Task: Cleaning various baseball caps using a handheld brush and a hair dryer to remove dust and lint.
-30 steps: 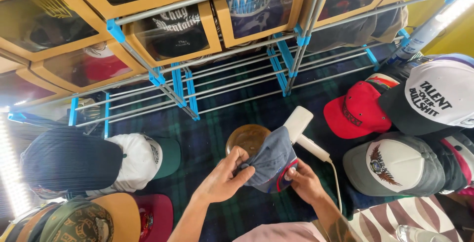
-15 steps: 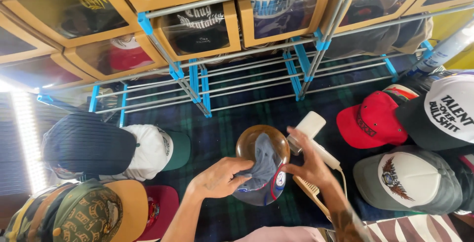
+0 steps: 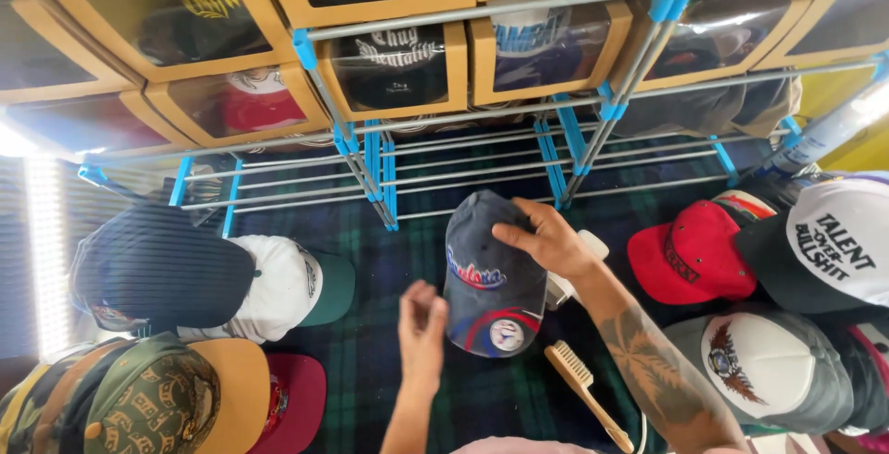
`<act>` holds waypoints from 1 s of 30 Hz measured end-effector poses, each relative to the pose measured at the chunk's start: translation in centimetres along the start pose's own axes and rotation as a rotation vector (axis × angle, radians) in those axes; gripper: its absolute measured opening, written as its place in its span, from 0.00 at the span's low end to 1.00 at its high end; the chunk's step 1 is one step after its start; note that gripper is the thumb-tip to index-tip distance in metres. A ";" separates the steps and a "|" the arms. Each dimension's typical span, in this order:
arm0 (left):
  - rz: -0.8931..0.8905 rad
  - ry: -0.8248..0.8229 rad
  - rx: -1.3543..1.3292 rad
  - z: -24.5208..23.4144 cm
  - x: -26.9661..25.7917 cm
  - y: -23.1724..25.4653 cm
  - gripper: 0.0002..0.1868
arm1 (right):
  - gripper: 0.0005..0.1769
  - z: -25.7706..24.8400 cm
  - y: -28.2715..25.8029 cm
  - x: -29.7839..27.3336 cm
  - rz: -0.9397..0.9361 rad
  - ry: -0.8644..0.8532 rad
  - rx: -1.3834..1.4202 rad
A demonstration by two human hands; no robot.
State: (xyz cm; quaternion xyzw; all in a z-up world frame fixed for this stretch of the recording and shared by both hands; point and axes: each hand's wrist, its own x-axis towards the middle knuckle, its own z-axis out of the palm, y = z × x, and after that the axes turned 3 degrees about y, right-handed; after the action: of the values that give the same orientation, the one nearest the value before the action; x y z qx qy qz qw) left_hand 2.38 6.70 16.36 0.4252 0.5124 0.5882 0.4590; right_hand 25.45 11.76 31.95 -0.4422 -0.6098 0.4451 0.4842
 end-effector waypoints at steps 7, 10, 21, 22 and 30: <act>0.075 -0.226 -0.665 -0.4 -0.6 5.1 0.34 | 0.18 0.6 8.4 1.8 0.552 0.606 0.675; 0.334 -0.249 -0.358 0.0 0.4 10.5 0.25 | 0.22 0.8 18.7 2.6 0.789 0.690 0.768; 0.565 -0.194 -0.050 1.1 2.9 13.3 0.11 | 0.25 5.4 12.9 -0.6 0.877 0.641 1.139; 0.469 -0.128 -0.234 0.5 2.7 11.2 0.11 | 0.31 5.3 9.6 -0.6 0.705 0.661 1.127; -0.539 0.032 -0.952 -0.1 0.9 3.5 0.21 | 0.22 5.4 6.6 -0.7 0.296 0.226 0.981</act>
State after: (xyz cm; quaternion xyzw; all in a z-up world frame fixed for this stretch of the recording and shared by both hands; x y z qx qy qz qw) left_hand 1.70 7.41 19.83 0.0149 0.2874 0.6230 0.7274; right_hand 20.96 11.90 24.71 -0.2902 -0.2046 0.6915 0.6291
